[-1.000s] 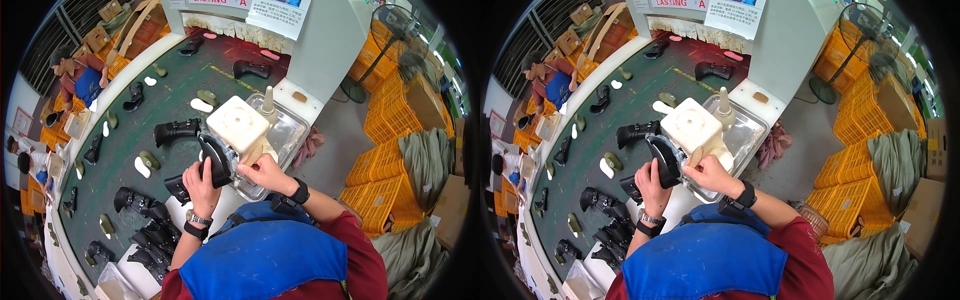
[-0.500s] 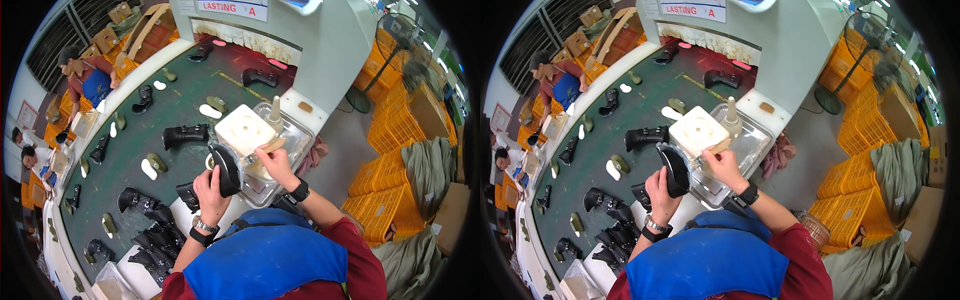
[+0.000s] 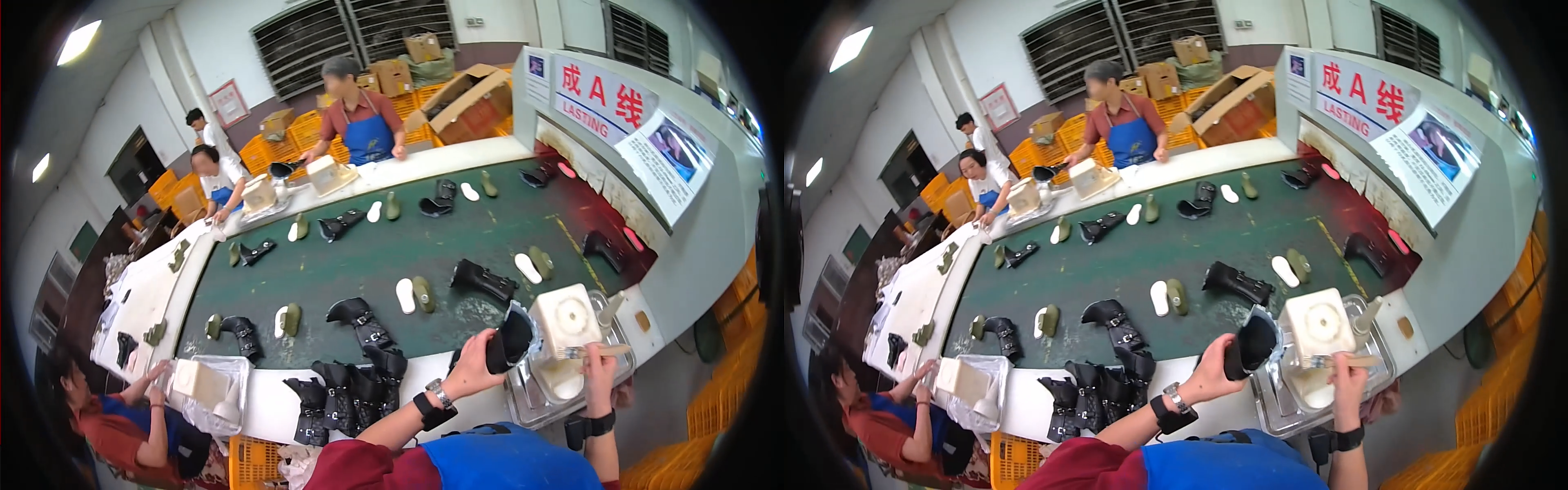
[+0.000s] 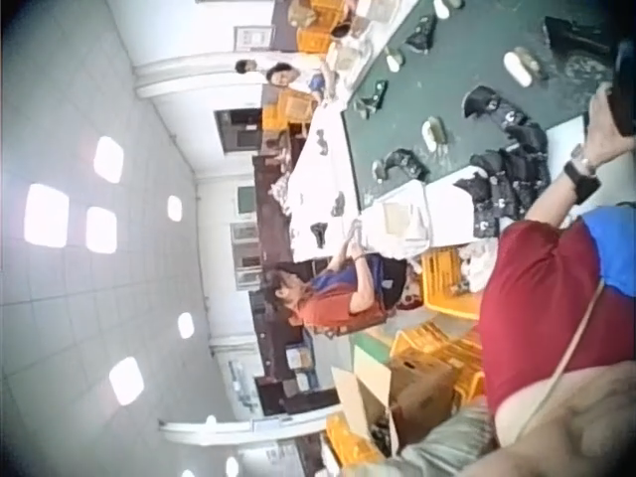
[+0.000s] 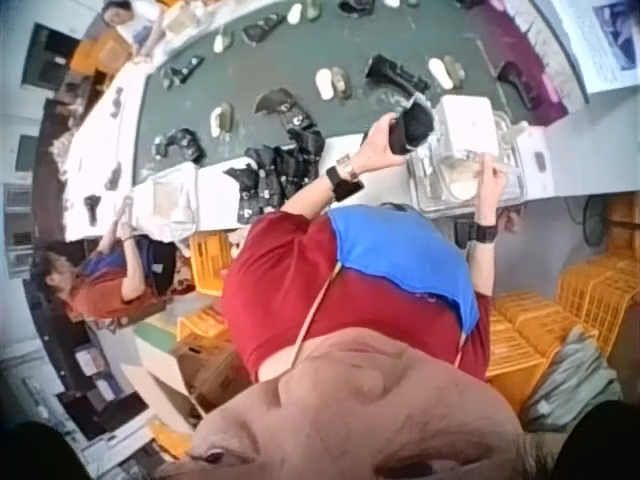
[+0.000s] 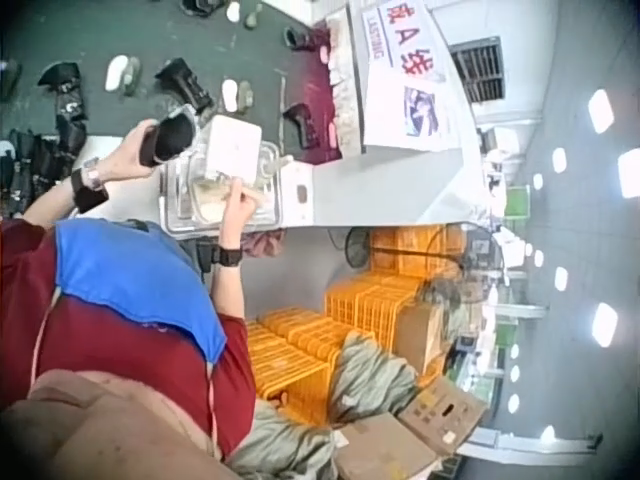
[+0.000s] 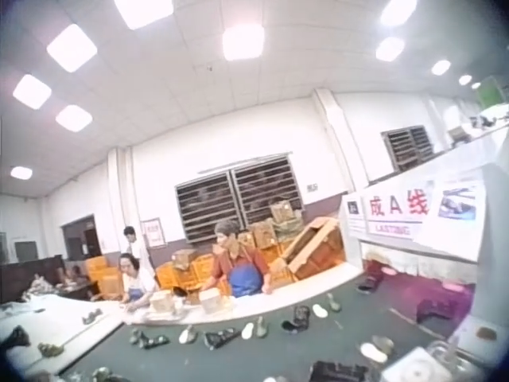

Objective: Apply adhesive to shoe components using a brush and assemble materials on a factory conveyor line.

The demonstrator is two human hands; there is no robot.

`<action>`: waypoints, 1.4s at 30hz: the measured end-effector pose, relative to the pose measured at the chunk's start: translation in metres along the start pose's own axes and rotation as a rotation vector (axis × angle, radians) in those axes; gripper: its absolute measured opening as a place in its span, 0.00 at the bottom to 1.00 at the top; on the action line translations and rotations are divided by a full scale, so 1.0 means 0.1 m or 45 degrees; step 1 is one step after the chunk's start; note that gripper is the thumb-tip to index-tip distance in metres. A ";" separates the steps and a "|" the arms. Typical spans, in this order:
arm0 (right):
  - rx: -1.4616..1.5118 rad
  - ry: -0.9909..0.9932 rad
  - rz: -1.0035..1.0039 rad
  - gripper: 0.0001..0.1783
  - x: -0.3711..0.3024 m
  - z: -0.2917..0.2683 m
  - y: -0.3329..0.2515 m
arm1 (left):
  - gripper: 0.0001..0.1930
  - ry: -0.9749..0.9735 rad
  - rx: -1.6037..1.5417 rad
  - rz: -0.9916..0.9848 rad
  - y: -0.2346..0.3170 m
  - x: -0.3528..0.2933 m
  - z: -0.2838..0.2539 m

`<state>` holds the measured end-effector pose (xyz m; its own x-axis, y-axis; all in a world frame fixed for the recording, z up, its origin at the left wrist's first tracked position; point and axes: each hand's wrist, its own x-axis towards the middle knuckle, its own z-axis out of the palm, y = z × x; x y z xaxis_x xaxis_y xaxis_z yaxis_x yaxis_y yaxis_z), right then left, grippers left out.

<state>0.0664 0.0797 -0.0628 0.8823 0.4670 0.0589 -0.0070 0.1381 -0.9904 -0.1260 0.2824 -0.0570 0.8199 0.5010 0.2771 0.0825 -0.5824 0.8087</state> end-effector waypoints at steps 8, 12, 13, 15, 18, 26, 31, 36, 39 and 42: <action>0.202 0.098 0.007 0.14 0.15 -0.27 -0.18 | 0.29 -0.197 -1.761 -0.486 -0.49 0.23 -0.49; 0.259 0.146 0.040 0.13 0.07 -0.33 -0.27 | 0.31 -0.185 -2.059 -0.511 -0.42 0.21 -0.45; 0.260 0.165 0.044 0.12 0.04 -0.33 -0.30 | 0.32 -0.212 -2.121 -0.518 -0.40 0.20 -0.44; 0.240 0.201 0.041 0.11 0.02 -0.34 -0.34 | 0.32 -0.230 -1.791 -0.450 -0.40 0.24 -0.43; 0.166 0.304 0.044 0.09 -0.05 -0.40 -0.35 | 0.31 -0.325 -1.289 -0.471 -0.38 0.30 -0.50; -0.193 -0.203 -0.164 0.12 0.20 -0.06 -1.15 | 0.43 -0.989 -1.101 -0.421 -0.17 0.38 -0.58; -0.296 -0.719 -0.356 0.08 0.14 0.34 -1.27 | 0.44 -1.215 -1.080 -0.418 -0.02 0.41 -0.22; -0.460 -0.860 -0.470 0.09 0.02 0.59 -1.21 | 0.40 -1.339 -0.953 -0.468 0.04 0.37 -0.10; -0.508 -0.886 -0.644 0.10 0.03 0.58 -1.07 | 0.42 -1.345 -1.012 -0.534 0.10 0.33 -0.10; -0.550 -0.887 -0.596 0.12 -0.01 0.55 -1.05 | 0.42 -1.274 -1.037 -0.481 0.14 0.28 -0.11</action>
<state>0.0408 0.1129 0.0478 0.2699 0.8822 0.3858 0.5750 0.1737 -0.7995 -0.1081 0.2953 -0.0326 0.9095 -0.3376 -0.2425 0.3227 0.2057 0.9239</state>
